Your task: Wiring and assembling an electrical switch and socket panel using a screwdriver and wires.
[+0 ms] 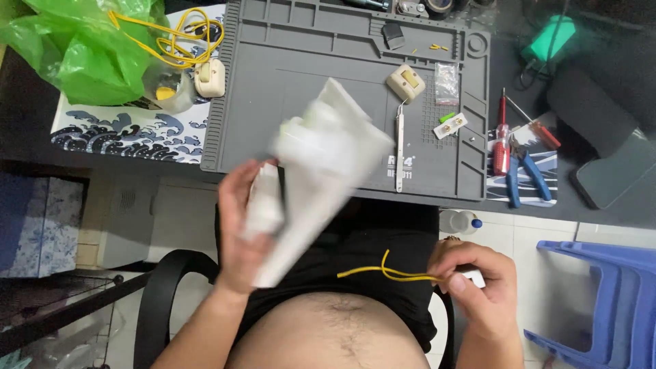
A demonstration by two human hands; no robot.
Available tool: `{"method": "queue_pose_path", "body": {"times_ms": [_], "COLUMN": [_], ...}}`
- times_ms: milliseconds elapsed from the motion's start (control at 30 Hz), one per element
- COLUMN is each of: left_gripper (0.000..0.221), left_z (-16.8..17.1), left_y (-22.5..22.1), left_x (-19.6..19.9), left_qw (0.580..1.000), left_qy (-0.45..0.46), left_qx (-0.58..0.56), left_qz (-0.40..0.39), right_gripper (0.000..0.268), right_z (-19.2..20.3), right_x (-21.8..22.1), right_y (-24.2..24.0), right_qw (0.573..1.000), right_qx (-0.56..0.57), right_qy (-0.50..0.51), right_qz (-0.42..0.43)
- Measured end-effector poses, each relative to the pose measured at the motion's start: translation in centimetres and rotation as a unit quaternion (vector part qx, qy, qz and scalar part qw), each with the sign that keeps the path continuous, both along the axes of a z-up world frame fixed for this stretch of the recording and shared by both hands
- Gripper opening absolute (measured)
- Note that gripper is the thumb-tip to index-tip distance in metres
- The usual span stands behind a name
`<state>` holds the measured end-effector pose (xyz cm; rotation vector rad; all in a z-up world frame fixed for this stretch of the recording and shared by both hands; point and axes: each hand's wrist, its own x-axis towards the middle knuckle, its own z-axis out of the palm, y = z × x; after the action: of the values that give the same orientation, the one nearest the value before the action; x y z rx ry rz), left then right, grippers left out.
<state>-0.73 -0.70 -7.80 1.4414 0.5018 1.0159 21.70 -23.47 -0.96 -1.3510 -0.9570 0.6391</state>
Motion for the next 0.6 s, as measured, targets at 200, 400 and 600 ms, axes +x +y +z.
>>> {"method": "queue_pose_path", "body": {"times_ms": [200, 400, 600], "left_gripper": [0.081, 0.065, 0.049], "left_z": [-2.7, 0.3, 4.1], "left_y": [1.8, 3.2, 4.5], "left_x": [-1.9, -0.1, 1.2], "left_qw": [0.863, 0.693, 0.470], "left_qy": [-0.337, -0.406, -0.450], "left_qx": [-0.347, -0.553, -0.711], "left_qz": [-0.147, -0.221, -0.268], "right_gripper": [0.031, 0.031, 0.025], "right_z": [0.2, 0.1, -0.2], "right_x": [0.0, -0.3, -0.2], "right_y": [0.4, 0.0, -0.4], "right_qw": [0.999, 0.999, 0.992], "right_qx": [0.025, -0.018, -0.119], "right_qy": [0.038, 0.031, -0.015], "right_qz": [0.013, 0.003, -0.030]}}
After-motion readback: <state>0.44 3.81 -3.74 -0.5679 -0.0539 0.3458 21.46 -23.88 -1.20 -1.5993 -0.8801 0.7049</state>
